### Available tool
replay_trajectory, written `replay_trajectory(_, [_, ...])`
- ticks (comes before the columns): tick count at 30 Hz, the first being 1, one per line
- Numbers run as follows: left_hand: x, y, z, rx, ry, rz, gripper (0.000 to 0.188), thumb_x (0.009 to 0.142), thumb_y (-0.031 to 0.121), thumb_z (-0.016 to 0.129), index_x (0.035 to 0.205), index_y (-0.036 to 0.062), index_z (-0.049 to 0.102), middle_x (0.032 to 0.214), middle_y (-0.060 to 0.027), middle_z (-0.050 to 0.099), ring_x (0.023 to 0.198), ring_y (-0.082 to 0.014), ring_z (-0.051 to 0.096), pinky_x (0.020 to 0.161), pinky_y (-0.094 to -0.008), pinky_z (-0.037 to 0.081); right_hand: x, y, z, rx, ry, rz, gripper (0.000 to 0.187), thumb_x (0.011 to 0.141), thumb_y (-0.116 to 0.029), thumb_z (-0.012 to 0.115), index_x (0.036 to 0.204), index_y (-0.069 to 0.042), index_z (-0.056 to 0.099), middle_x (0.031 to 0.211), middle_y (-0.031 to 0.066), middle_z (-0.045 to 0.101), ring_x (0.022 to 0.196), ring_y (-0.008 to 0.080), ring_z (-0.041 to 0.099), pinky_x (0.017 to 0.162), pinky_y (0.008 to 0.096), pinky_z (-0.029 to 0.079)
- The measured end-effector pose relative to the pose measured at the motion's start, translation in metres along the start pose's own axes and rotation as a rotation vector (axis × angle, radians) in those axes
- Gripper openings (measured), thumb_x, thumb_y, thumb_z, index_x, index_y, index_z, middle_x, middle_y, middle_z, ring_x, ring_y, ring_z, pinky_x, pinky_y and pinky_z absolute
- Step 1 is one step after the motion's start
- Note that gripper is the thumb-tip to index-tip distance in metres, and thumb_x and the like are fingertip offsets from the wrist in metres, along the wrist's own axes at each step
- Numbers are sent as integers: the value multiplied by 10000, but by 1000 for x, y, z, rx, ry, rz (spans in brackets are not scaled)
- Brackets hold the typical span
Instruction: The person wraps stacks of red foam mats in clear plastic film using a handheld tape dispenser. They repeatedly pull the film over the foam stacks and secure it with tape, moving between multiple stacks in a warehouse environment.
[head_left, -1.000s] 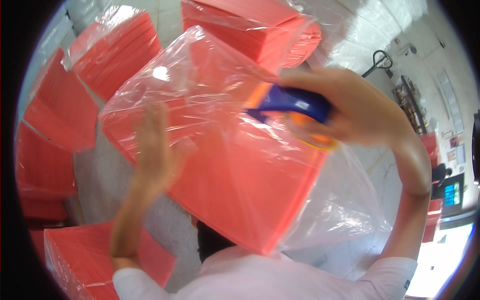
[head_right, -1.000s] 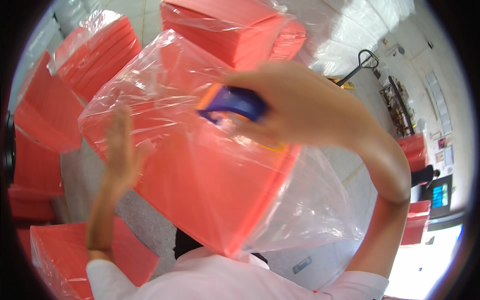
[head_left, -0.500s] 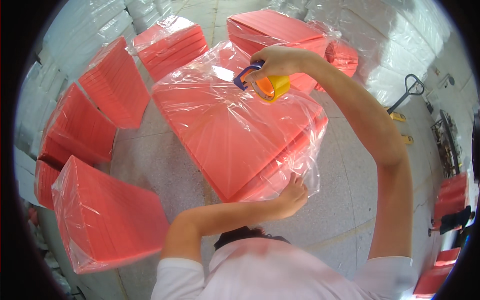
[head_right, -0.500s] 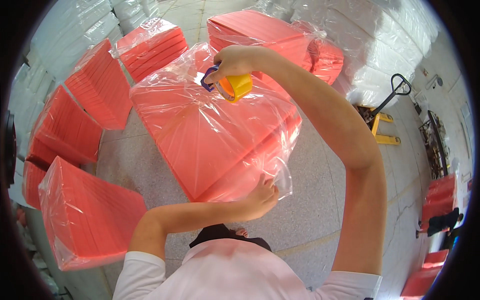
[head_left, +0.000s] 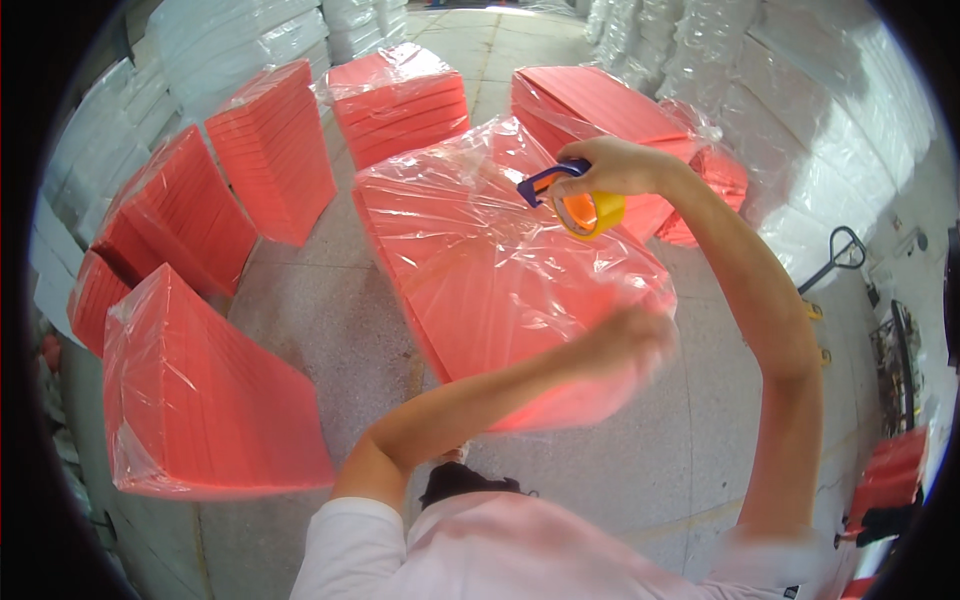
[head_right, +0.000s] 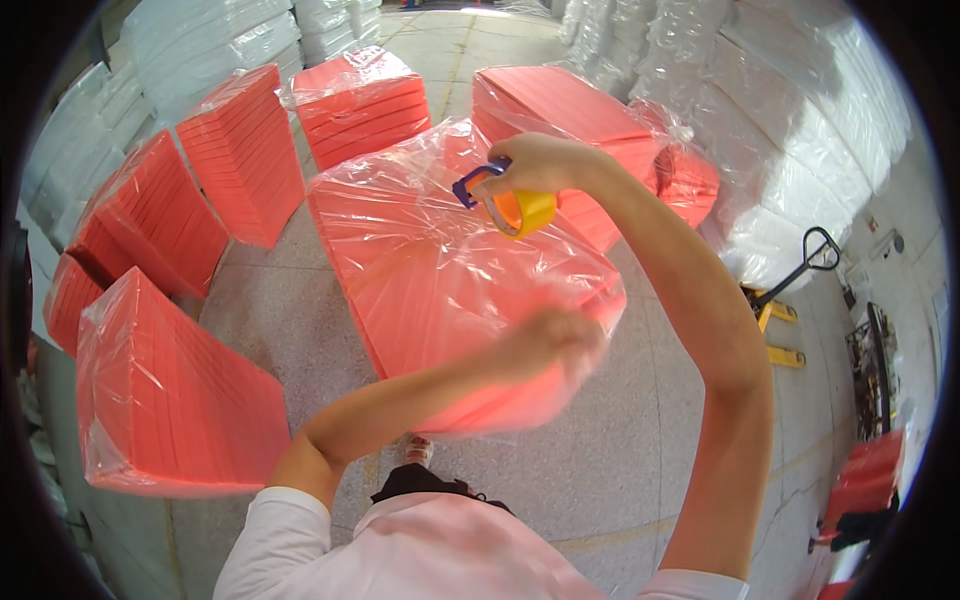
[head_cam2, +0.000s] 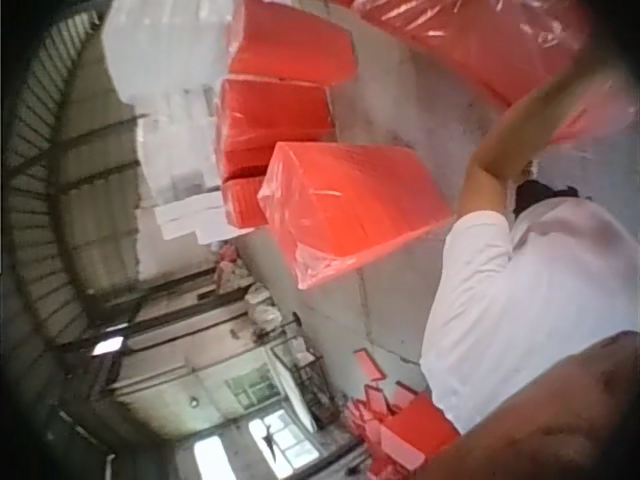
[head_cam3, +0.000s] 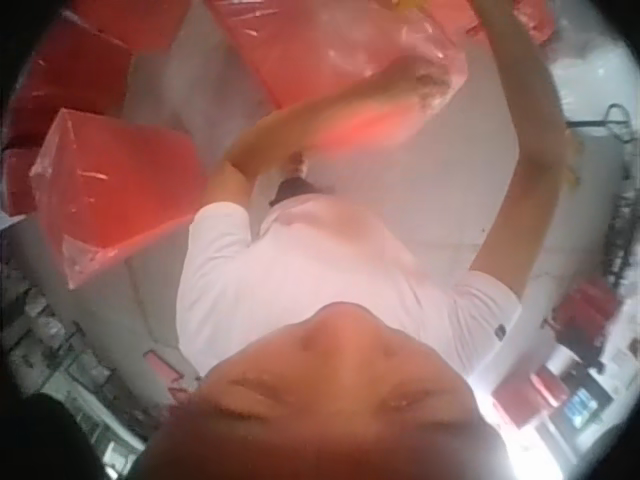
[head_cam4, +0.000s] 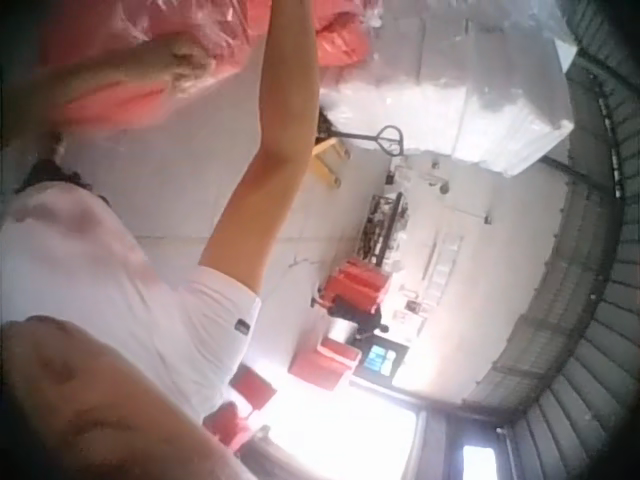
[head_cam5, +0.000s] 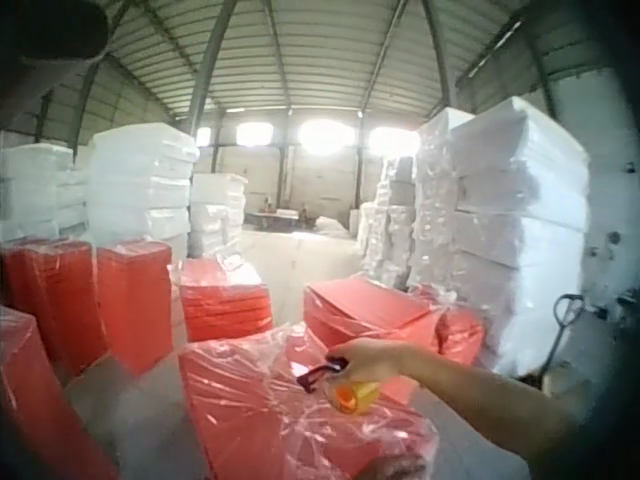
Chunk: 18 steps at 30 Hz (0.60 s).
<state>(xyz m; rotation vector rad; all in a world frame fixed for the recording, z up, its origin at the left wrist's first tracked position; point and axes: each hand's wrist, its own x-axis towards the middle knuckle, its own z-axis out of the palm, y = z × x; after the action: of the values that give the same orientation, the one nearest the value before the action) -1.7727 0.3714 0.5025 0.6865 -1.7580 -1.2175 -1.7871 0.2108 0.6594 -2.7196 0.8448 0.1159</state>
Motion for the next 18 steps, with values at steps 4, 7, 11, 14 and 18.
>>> replay_trajectory(4, [11, -95, -78, 629, 823, -147, 220, 861, 147, 564, 745, -18, 653, 674, -173, 639, 642, -267, 663, 622, -410, 499, -10, 11, 7, 36, 24, -1, 619, 853, -486, 715, 1220, 0, 605, 1040, 138, 671, 953, 241, 622, 850, 353, 477])
replay_trajectory(7, [-23, -169, -122, 762, 980, -404, 235, 817, 146, 594, 688, -32, 675, 605, -200, 620, 609, -280, 667, 601, -422, 495, -13, -2, 28, 149, 116, -67, 587, 856, -436, 723, 1232, -7, 586, 1009, 147, 675, 902, 256, 639, 814, 358, 489])
replay_trajectory(11, [-25, -171, -135, 525, 999, -507, 198, 777, 117, 643, 669, -48, 655, 639, -254, 608, 628, -364, 631, 593, -474, 462, -90, -39, 67, 435, 301, 17, 539, 847, -322, 728, 1250, -7, 558, 989, 185, 668, 879, 302, 660, 770, 381, 502])
replay_trajectory(14, [-33, -188, -150, 515, 1051, -519, 265, 757, 119, 656, 542, -29, 609, 474, -165, 531, 443, -204, 534, 493, -408, 413, -203, -37, 153, 93, 432, 86, 709, 792, -202, 757, 1420, -86, 449, 990, 205, 575, 811, 417, 625, 705, 470, 519])
replay_trajectory(18, [-17, -181, -147, 438, 1096, -494, 209, 759, 106, 656, 602, -26, 617, 528, -157, 562, 500, -184, 570, 514, -394, 432, -345, -41, 262, 110, 329, 330, 729, 733, -179, 803, 1391, -89, 503, 822, 168, 520, 599, 351, 579, 514, 436, 489])
